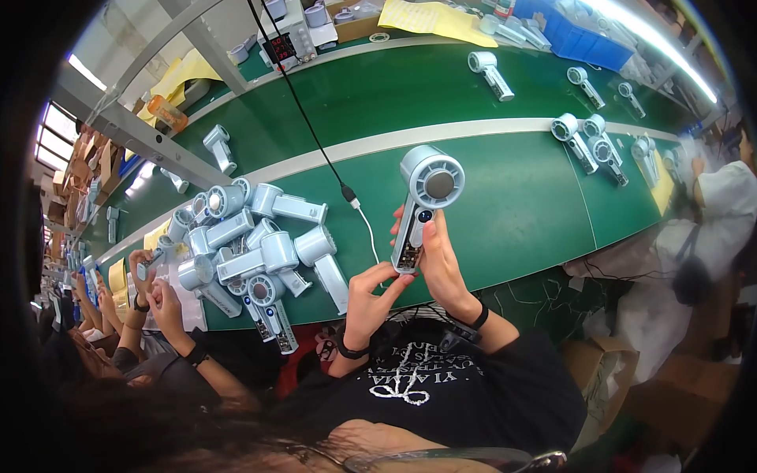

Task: Inspecting and moving handheld fans along a factory production line.

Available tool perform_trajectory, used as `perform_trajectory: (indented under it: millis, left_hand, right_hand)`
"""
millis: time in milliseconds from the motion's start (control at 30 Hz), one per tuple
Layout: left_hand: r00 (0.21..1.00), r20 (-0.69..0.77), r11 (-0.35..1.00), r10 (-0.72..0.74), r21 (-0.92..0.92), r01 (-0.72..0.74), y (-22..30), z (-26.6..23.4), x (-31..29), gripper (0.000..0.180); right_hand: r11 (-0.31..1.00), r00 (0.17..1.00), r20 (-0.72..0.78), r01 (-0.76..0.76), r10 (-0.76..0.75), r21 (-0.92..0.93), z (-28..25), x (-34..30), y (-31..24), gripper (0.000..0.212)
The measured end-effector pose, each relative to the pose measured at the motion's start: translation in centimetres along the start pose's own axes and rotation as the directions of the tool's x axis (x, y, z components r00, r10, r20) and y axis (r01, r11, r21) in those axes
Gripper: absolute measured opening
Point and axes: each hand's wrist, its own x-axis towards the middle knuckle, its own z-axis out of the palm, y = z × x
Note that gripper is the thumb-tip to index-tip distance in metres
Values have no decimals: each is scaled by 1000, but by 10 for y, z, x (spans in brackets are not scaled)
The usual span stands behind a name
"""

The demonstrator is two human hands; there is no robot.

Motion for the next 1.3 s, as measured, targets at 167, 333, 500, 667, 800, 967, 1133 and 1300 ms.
perform_trajectory:
  millis: [167, 333, 500, 667, 800, 967, 1133, 1300]
  left_hand:
    - [1000, -25, 1000, 8, -4, -8, 3, 0, 0, 13]
    - [999, -6, 999, -39, -12, 39, -2, 0, -3, 13]
    - [998, -52, 998, -20, -60, 17, -2, 4, -4, 12]
    - [999, -33, 1000, -8, -14, 8, -2, 4, -4, 12]
    - [995, -52, 987, 84, 142, -76, -2, 5, -6, 12]
    - [956, -101, 909, 276, 350, -226, 1, 12, -5, 11]
    - [895, -167, 855, 415, 407, -320, 19, 13, 5, 11]
    - [886, -176, 821, 429, 486, -300, 26, 3, 6, 11]
  right_hand:
    - [998, 1000, -1, -6, 6, -62, -1, -1, 1, 40]
    - [988, 998, 42, 48, -42, -149, 0, -3, 1, 53]
    - [979, 999, 29, 29, -23, -201, 1, -4, 0, 65]
    - [981, 1000, -17, -8, 5, -194, 6, -5, -5, 61]
    - [997, 994, -111, 6, -15, -82, 15, -2, -10, 52]
    - [999, 986, -165, 0, -8, -48, 20, 4, -9, 43]
    - [970, 960, -234, 191, -152, 152, 18, 15, -19, 39]
    - [943, 912, -319, 309, -257, 123, 31, 30, -28, 34]
